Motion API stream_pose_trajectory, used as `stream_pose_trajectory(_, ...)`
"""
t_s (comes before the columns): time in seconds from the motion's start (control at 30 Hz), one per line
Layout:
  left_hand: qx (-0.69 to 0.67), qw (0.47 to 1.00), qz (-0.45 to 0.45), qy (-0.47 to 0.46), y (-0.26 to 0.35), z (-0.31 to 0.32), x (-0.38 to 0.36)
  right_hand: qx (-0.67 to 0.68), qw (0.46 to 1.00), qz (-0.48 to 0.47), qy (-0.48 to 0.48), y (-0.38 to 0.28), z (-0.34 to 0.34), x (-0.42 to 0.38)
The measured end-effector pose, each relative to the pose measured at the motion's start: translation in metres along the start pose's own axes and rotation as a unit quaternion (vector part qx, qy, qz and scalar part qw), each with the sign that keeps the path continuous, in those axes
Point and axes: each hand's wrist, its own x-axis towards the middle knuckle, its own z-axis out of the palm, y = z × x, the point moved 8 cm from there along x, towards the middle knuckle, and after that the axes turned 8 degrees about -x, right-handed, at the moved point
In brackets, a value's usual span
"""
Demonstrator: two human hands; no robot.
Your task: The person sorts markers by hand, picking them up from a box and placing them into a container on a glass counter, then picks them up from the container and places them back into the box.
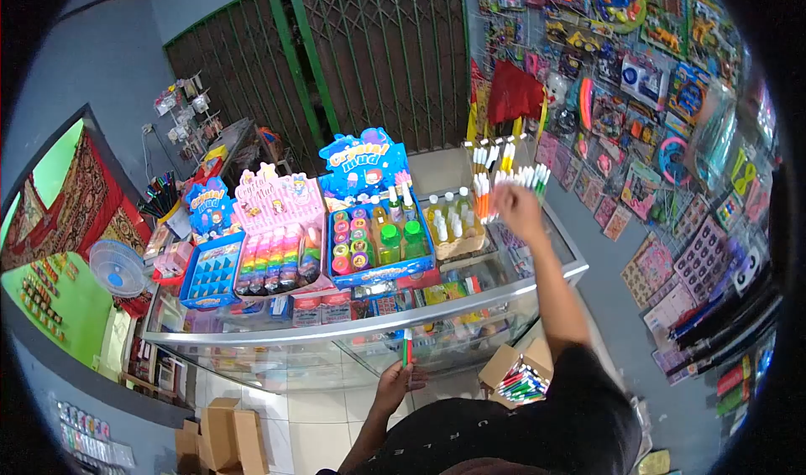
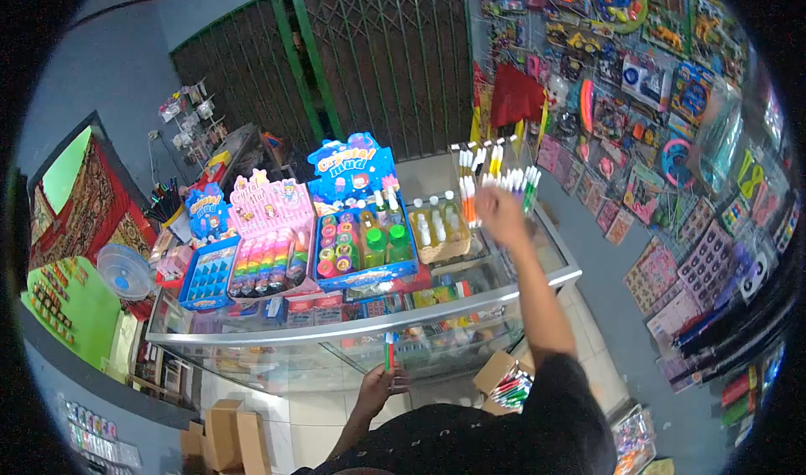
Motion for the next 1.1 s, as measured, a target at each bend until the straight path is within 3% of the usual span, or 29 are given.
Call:
stream_pose_trajectory(0.07, 0.022, 0.996, 0.070, -0.043, 0.017, -0.004, 0.014, 0.053, 0.995, 0.060, -0.062, -0.007, 0.021, -0.054)
stream_pose_trajectory(0.1, 0.031, 0.992, 0.103, -0.061, 0.022, -0.001, 0.016, 0.127, 0.988, 0.032, -0.084, -0.050, 0.016, -0.074)
stream_pose_trajectory(0.13, 0.006, 0.997, 0.073, 0.016, 0.040, 0.008, 0.016, 0.189, 0.966, 0.114, -0.133, -0.031, 0.045, -0.108)
stream_pose_trajectory(0.23, -0.013, 0.991, 0.133, -0.015, 0.096, 0.043, 0.018, 0.295, 0.925, 0.119, -0.209, -0.053, 0.088, -0.180)
stream_pose_trajectory(0.33, 0.129, 0.979, 0.155, 0.024, 0.135, 0.063, 0.020, 0.358, 0.874, 0.152, -0.290, -0.082, 0.104, -0.200)
stream_pose_trajectory(0.37, 0.099, 0.979, 0.177, 0.016, 0.142, 0.066, 0.027, 0.375, 0.856, 0.172, -0.313, -0.091, 0.101, -0.207)
stream_pose_trajectory(0.5, -0.003, 0.973, 0.228, -0.023, 0.171, 0.091, 0.043, 0.367, 0.867, 0.162, -0.295, -0.101, 0.088, -0.193)
stream_pose_trajectory(0.7, -0.020, 0.964, 0.264, -0.034, 0.197, 0.108, 0.043, 0.390, 0.856, 0.189, -0.283, -0.103, 0.077, -0.195)
stream_pose_trajectory(0.8, -0.008, 0.964, 0.253, -0.084, 0.186, 0.109, 0.044, 0.409, 0.850, 0.189, -0.272, -0.100, 0.076, -0.201)
stream_pose_trajectory(0.93, 0.062, 0.978, 0.179, -0.084, 0.141, 0.104, 0.044, 0.396, 0.860, 0.192, -0.259, -0.109, 0.062, -0.202)
stream_pose_trajectory(1.1, 0.113, 0.982, 0.127, -0.082, 0.095, 0.080, 0.038, 0.463, 0.821, 0.196, -0.269, -0.109, 0.059, -0.215)
